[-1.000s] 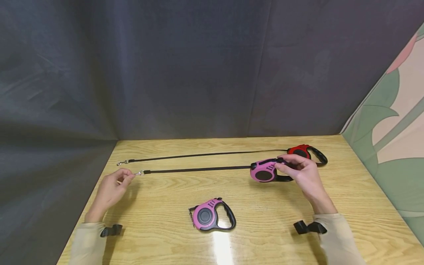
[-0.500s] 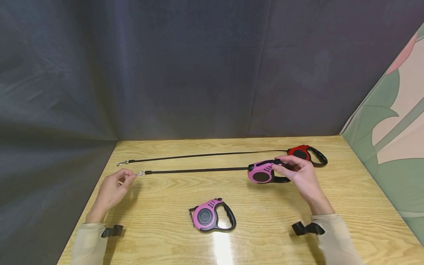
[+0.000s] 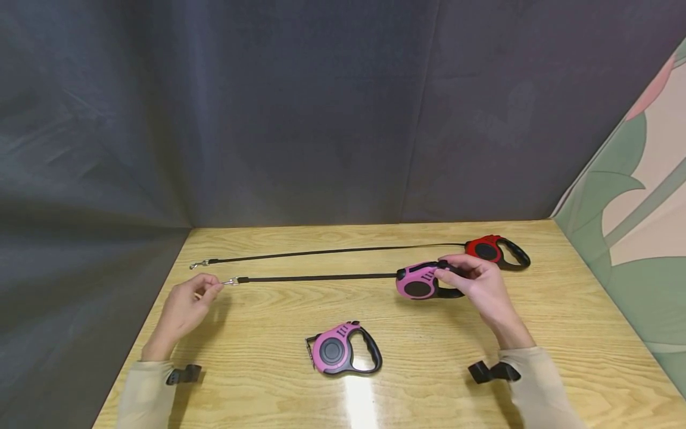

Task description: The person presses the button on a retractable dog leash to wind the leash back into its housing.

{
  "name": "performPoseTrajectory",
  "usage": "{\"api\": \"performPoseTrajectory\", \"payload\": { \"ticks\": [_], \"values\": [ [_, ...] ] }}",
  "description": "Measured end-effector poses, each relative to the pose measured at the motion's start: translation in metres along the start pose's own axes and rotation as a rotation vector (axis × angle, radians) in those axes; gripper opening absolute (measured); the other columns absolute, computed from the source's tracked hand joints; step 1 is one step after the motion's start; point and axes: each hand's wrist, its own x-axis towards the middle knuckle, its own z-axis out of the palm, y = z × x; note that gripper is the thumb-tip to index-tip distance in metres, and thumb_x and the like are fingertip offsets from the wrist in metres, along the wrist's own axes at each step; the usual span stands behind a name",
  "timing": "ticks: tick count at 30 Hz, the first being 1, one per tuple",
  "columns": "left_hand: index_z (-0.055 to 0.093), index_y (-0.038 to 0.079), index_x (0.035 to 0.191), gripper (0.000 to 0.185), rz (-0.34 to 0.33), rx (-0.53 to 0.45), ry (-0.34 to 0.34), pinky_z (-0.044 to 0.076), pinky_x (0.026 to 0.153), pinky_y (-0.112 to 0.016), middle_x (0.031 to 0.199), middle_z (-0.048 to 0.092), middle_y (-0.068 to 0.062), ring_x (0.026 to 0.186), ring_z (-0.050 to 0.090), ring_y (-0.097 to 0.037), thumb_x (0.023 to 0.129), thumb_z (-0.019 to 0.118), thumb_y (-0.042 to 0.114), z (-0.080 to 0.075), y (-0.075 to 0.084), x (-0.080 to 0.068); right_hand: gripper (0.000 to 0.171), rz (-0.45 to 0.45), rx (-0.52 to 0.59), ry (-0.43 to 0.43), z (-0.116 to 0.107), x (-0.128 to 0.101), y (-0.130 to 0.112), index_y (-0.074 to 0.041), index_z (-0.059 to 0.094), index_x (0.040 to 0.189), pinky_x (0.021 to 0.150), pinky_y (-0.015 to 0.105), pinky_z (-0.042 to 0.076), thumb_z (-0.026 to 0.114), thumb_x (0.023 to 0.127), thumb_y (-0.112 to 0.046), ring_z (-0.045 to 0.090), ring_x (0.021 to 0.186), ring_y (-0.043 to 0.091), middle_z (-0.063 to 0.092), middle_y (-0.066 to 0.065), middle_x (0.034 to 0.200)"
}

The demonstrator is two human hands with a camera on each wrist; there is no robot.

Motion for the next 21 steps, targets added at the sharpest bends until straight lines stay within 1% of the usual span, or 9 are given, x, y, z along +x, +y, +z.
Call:
{"api": "performPoseTrajectory", "payload": {
  "ticks": [4, 10, 16, 21],
  "values": [
    [0.072, 0.012, 0.102, 0.016, 0.000, 0.004, 0.003, 0.046, 0.072, -0.033, 0.084, 0.071, 0.001, 0.080, 0.066, -0.016, 0.106, 0.068, 0.027, 0.0007, 0.0008, 0.0008, 0.027, -0.002, -0.015, -0.002, 0.0014, -0.0006, 0.0000, -0.014, 0.081, 0.113, 0.076, 0.015, 0.054, 0.075, 0.095, 0.004, 0.065, 0.087, 0.002, 0.074, -0.013, 0.093],
    [0.072, 0.013, 0.101, 0.015, 0.011, 0.005, 0.009, 0.046, 0.071, -0.033, 0.083, 0.070, 0.002, 0.079, 0.066, -0.017, 0.106, 0.069, 0.027, 0.0013, 0.0021, 0.0001, 0.028, 0.000, -0.011, 0.003, 0.0031, -0.0010, 0.0000, -0.016, 0.081, 0.111, 0.074, 0.015, 0.054, 0.076, 0.094, 0.006, 0.065, 0.086, 0.001, 0.074, -0.014, 0.092],
    [0.071, 0.015, 0.100, 0.014, 0.014, 0.014, 0.011, 0.045, 0.069, -0.030, 0.083, 0.070, 0.003, 0.076, 0.064, -0.013, 0.106, 0.069, 0.028, 0.0029, 0.0002, -0.0011, 0.031, -0.007, 0.004, 0.014, 0.0057, -0.0013, 0.0012, -0.016, 0.082, 0.108, 0.073, 0.015, 0.054, 0.076, 0.092, 0.009, 0.065, 0.084, 0.002, 0.075, -0.013, 0.091],
    [0.071, 0.015, 0.101, 0.015, 0.012, 0.008, 0.006, 0.045, 0.069, -0.031, 0.083, 0.070, 0.003, 0.075, 0.062, -0.013, 0.106, 0.068, 0.029, 0.0029, 0.0006, -0.0001, 0.030, -0.021, 0.007, 0.005, 0.0060, -0.0001, -0.0001, -0.016, 0.082, 0.109, 0.073, 0.015, 0.054, 0.076, 0.093, 0.008, 0.065, 0.083, 0.001, 0.075, -0.013, 0.091]
  ]
}}
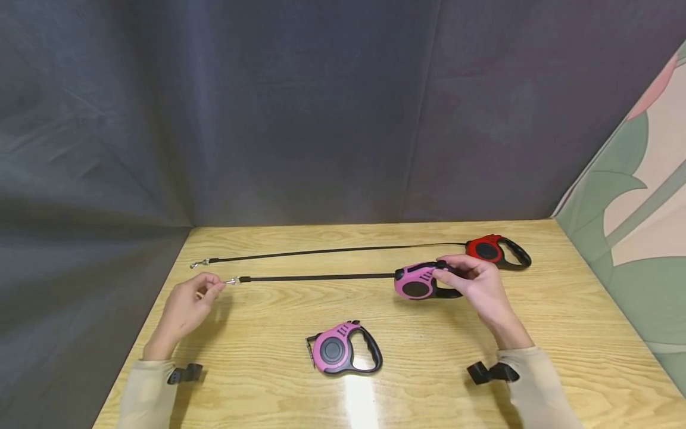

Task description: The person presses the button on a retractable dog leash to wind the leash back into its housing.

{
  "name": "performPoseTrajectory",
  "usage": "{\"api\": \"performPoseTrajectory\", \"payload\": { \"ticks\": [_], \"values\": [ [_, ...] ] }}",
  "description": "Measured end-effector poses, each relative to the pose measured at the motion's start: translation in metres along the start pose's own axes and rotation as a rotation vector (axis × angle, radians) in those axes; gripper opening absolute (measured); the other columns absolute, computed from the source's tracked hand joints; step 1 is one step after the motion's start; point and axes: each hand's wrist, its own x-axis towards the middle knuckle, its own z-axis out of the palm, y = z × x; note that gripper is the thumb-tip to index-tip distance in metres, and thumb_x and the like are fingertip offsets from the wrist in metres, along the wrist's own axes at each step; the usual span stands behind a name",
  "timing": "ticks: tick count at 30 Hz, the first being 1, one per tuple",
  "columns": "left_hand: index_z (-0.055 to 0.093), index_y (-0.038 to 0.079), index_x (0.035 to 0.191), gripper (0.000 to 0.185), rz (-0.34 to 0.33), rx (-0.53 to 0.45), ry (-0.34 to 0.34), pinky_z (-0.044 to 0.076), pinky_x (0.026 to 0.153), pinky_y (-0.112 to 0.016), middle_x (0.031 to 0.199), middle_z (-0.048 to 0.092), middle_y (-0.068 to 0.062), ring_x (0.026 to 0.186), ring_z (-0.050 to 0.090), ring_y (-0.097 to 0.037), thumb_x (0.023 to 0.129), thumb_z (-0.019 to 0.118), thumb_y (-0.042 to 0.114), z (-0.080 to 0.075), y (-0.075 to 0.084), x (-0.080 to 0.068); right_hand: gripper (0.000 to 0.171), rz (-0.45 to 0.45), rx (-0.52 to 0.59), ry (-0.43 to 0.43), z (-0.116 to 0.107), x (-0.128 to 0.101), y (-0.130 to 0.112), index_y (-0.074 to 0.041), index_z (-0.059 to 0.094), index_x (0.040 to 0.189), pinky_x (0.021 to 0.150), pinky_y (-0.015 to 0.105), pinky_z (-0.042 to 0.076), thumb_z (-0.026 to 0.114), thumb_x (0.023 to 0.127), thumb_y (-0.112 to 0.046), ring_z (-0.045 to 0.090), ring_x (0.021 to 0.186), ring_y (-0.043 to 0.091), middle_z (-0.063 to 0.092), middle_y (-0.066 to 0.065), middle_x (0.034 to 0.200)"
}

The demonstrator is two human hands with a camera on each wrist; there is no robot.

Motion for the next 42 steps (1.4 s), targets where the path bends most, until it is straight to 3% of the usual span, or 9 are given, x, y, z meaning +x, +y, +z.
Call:
{"api": "performPoseTrajectory", "payload": {
  "ticks": [17, 42],
  "values": [
    [0.072, 0.014, 0.100, 0.015, -0.001, -0.010, -0.013, 0.046, 0.072, -0.033, 0.084, 0.073, -0.004, 0.082, 0.068, -0.019, 0.106, 0.069, 0.028, 0.002, 0.003, 0.001, 0.030, 0.024, -0.012, 0.006, 0.004, 0.000, 0.001, -0.018, 0.082, 0.110, 0.074, 0.015, 0.053, 0.077, 0.092, 0.007, 0.064, 0.084, 0.001, 0.072, -0.014, 0.089],
    [0.072, 0.013, 0.099, 0.014, 0.034, -0.015, -0.011, 0.047, 0.072, -0.034, 0.082, 0.072, -0.002, 0.081, 0.068, -0.018, 0.104, 0.071, 0.026, 0.006, 0.008, 0.000, 0.033, 0.018, 0.009, -0.006, 0.011, -0.002, 0.001, -0.017, 0.083, 0.108, 0.074, 0.015, 0.054, 0.076, 0.092, 0.010, 0.066, 0.084, 0.002, 0.074, -0.012, 0.089]
  ]
}}
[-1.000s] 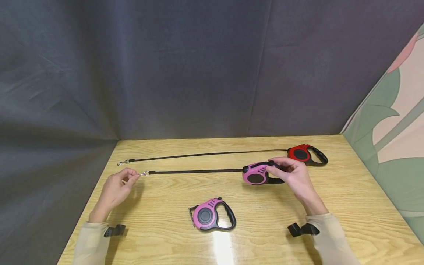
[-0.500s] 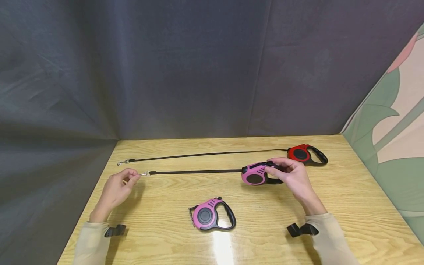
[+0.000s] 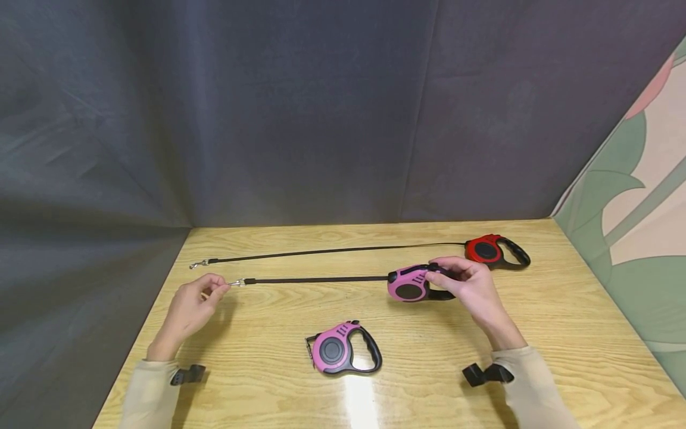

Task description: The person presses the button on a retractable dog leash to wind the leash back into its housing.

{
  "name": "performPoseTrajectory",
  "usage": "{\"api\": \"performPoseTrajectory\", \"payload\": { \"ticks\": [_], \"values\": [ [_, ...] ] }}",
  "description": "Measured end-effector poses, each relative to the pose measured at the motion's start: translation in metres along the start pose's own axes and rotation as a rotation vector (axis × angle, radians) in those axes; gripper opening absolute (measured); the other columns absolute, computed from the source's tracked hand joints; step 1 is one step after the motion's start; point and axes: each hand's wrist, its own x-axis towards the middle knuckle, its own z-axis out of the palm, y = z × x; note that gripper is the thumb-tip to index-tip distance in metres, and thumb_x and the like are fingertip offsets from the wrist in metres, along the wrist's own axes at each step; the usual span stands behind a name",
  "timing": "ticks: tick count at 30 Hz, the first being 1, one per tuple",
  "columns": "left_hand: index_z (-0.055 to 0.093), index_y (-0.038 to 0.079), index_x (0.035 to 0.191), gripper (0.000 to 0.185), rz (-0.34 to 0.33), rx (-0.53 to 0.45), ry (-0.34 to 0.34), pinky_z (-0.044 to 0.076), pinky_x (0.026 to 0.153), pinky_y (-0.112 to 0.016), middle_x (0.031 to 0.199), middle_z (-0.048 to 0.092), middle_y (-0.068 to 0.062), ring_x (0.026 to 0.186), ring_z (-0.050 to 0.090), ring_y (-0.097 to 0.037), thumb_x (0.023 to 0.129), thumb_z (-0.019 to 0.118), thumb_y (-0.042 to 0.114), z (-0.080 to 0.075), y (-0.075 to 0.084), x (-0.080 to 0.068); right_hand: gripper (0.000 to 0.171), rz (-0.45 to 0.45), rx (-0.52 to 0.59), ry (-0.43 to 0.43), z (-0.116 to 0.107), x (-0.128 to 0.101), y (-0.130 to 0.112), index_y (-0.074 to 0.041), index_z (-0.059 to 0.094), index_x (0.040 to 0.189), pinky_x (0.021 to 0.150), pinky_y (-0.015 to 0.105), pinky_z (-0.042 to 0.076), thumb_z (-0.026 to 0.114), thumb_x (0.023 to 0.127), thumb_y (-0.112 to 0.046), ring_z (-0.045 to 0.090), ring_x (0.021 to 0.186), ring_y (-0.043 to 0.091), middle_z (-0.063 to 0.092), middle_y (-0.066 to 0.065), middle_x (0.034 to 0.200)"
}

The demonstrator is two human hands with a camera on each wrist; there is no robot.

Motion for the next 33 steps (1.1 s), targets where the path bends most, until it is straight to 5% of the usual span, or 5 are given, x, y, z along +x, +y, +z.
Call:
{"api": "performPoseTrajectory", "payload": {
  "ticks": [33],
  "values": [
    [0.073, 0.014, 0.100, 0.013, -0.014, -0.005, -0.039, 0.045, 0.071, -0.031, 0.084, 0.074, -0.005, 0.081, 0.066, -0.015, 0.105, 0.070, 0.026, 0.0058, 0.0059, -0.0001, 0.035, -0.030, -0.049, -0.016, 0.0047, 0.0001, 0.0031, -0.017, 0.083, 0.109, 0.074, 0.014, 0.054, 0.077, 0.090, 0.010, 0.068, 0.085, -0.001, 0.077, -0.014, 0.091]
  ]
}}
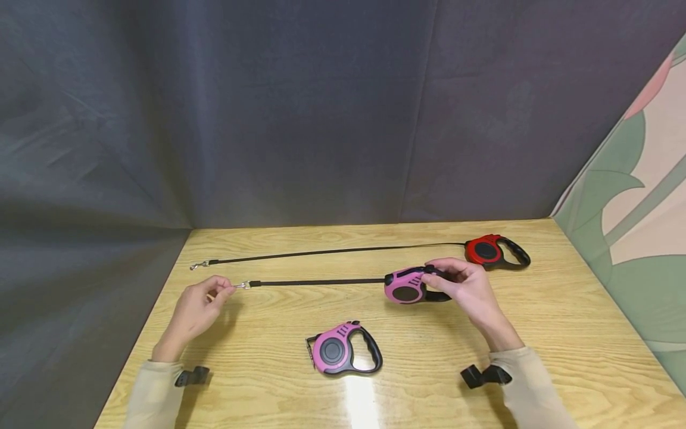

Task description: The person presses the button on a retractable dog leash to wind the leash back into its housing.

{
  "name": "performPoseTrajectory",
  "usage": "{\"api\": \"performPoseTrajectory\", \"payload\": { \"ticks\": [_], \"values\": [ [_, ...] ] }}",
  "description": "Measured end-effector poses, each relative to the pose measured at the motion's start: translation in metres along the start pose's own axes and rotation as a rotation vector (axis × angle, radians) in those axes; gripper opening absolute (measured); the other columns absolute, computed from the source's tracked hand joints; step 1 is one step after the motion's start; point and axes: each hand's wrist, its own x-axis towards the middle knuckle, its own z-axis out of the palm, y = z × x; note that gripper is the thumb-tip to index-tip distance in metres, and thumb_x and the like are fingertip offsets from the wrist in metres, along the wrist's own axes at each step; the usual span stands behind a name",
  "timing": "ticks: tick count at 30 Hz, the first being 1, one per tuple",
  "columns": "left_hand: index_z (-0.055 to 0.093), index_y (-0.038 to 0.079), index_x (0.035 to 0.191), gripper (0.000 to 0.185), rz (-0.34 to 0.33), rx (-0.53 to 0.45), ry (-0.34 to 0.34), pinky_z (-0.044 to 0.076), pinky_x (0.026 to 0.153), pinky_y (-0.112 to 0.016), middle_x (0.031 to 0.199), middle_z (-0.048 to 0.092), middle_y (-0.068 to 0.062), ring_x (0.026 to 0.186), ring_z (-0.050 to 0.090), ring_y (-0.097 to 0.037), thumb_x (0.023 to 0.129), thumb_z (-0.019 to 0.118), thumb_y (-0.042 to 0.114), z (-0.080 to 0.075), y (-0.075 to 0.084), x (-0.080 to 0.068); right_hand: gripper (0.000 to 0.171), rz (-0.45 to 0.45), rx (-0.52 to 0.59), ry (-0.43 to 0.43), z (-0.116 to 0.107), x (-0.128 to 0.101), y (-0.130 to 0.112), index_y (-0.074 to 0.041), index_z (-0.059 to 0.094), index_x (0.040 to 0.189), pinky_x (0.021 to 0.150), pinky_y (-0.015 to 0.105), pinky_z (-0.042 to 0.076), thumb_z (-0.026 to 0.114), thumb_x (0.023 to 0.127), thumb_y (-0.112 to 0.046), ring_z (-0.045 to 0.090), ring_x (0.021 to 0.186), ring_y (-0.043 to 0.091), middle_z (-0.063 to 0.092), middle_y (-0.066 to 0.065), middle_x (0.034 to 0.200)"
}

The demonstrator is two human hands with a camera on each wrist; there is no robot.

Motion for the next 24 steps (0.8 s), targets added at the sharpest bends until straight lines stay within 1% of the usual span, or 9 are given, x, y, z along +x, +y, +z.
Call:
{"api": "performPoseTrajectory", "payload": {
  "ticks": [6, 13, 20, 24],
  "values": [
    [0.073, 0.014, 0.099, 0.013, 0.007, -0.004, 0.005, 0.045, 0.071, -0.031, 0.083, 0.074, -0.004, 0.080, 0.066, -0.015, 0.104, 0.071, 0.025, 0.0010, 0.0004, -0.0003, 0.035, -0.004, -0.003, 0.000, 0.0006, -0.0002, -0.0004, -0.018, 0.083, 0.109, 0.073, 0.014, 0.053, 0.077, 0.090, 0.011, 0.067, 0.084, -0.001, 0.076, -0.014, 0.091],
    [0.073, 0.014, 0.098, 0.012, 0.018, -0.010, 0.001, 0.046, 0.071, -0.031, 0.082, 0.073, -0.004, 0.079, 0.066, -0.014, 0.104, 0.072, 0.025, 0.0029, 0.0018, 0.0000, 0.032, 0.003, -0.009, -0.005, 0.0032, -0.0005, -0.0005, -0.015, 0.083, 0.109, 0.071, 0.016, 0.052, 0.077, 0.090, 0.010, 0.066, 0.084, 0.001, 0.076, -0.014, 0.091],
    [0.074, 0.015, 0.098, 0.012, 0.018, -0.010, 0.014, 0.047, 0.070, -0.030, 0.079, 0.070, 0.005, 0.074, 0.063, -0.011, 0.103, 0.072, 0.026, 0.0029, 0.0031, 0.0002, 0.031, 0.024, -0.053, -0.008, 0.0048, -0.0012, 0.0001, -0.017, 0.082, 0.109, 0.071, 0.017, 0.051, 0.078, 0.091, 0.007, 0.064, 0.081, 0.002, 0.073, -0.013, 0.089],
    [0.074, 0.015, 0.098, 0.012, 0.017, -0.017, 0.011, 0.048, 0.070, -0.030, 0.079, 0.069, 0.004, 0.072, 0.061, -0.010, 0.104, 0.072, 0.026, 0.0027, 0.0044, 0.0001, 0.029, 0.035, -0.073, -0.009, 0.0051, -0.0013, 0.0005, -0.017, 0.082, 0.109, 0.070, 0.018, 0.051, 0.079, 0.091, 0.006, 0.063, 0.080, 0.003, 0.072, -0.013, 0.088]
  ]
}}
